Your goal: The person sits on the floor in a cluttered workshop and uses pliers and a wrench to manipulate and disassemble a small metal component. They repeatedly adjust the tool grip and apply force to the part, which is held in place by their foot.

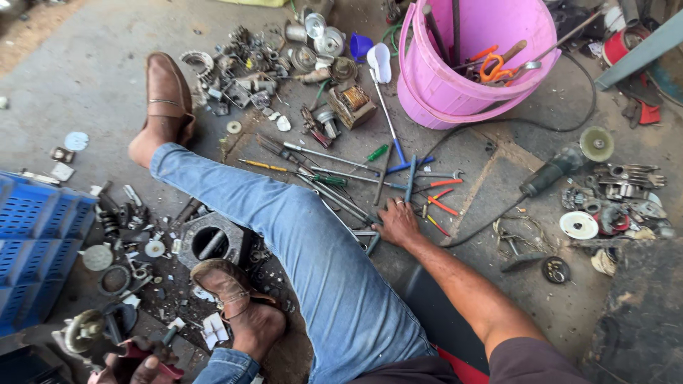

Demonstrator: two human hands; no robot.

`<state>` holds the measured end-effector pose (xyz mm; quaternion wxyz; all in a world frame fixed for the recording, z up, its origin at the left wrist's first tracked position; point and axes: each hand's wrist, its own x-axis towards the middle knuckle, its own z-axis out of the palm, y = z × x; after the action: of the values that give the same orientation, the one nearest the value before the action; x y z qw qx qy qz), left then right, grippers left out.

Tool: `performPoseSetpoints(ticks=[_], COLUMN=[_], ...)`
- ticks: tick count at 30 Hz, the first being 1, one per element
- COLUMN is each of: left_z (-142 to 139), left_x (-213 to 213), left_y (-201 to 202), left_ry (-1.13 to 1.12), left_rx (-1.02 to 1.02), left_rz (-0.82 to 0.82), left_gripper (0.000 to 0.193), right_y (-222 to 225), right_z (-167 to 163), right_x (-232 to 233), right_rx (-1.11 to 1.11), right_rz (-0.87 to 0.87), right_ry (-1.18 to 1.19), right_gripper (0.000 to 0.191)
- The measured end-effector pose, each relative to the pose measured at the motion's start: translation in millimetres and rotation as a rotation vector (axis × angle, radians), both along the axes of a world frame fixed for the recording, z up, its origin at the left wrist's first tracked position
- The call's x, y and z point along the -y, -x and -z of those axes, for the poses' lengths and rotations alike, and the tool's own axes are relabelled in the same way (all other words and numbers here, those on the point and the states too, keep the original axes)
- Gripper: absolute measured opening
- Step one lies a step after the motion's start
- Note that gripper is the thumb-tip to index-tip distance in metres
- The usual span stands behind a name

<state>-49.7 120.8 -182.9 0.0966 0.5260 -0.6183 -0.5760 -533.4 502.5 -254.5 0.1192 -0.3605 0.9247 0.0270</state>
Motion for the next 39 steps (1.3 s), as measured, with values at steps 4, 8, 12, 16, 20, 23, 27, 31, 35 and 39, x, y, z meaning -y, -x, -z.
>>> performPoseSetpoints(ticks=[4,8,12,16,20,23,27,31,35,39], left_z=[-6,-1,4,-9,-51,-88,-129,-156,-171,-178], left_x=[3,4,4,-3,-15,-22,-39,-38,-35,-34], left_y=[0,-4,0,10,15,27,34,31,27,23], left_ry=[0.014,0.025,0.034,0.11,0.049,0.277,0.167,0.245,0.284,0.277], left_rx=[-0.023,-0.045,-0.093,-0.162,-0.016,-0.102,-0.235,-0.32,-0.333,-0.364], left_rz=[0.01,0.024,0.036,0.105,0.163,0.363,0.254,0.266,0.259,0.255], left_gripper=[0.038,0.038,0.039,0.038,0.025,0.02,0.015,0.023,0.023,0.023], right_y=[12,22,27,16,-14,-33,-71,-103,-120,-113], right_z=[4,-15,-72,-151,-213,-235,-230,-224,-212,-188], right_x=[-1,-21,-38,-50,-64,-66,-42,-11,13,18], right_rx=[0.004,0.264,0.773,0.497,0.181,-0.686,0.775,-0.08,0.487,0.534], right_rz=[-0.12,0.15,0.416,0.469,0.486,-0.289,0.193,-0.405,0.027,0.045], right_ry=[0.02,0.187,0.911,0.941,0.805,0.373,1.182,0.909,1.111,1.067], right_gripper=[0.046,0.048,0.057,0.051,0.028,0.023,0.021,0.015,0.018,0.025])
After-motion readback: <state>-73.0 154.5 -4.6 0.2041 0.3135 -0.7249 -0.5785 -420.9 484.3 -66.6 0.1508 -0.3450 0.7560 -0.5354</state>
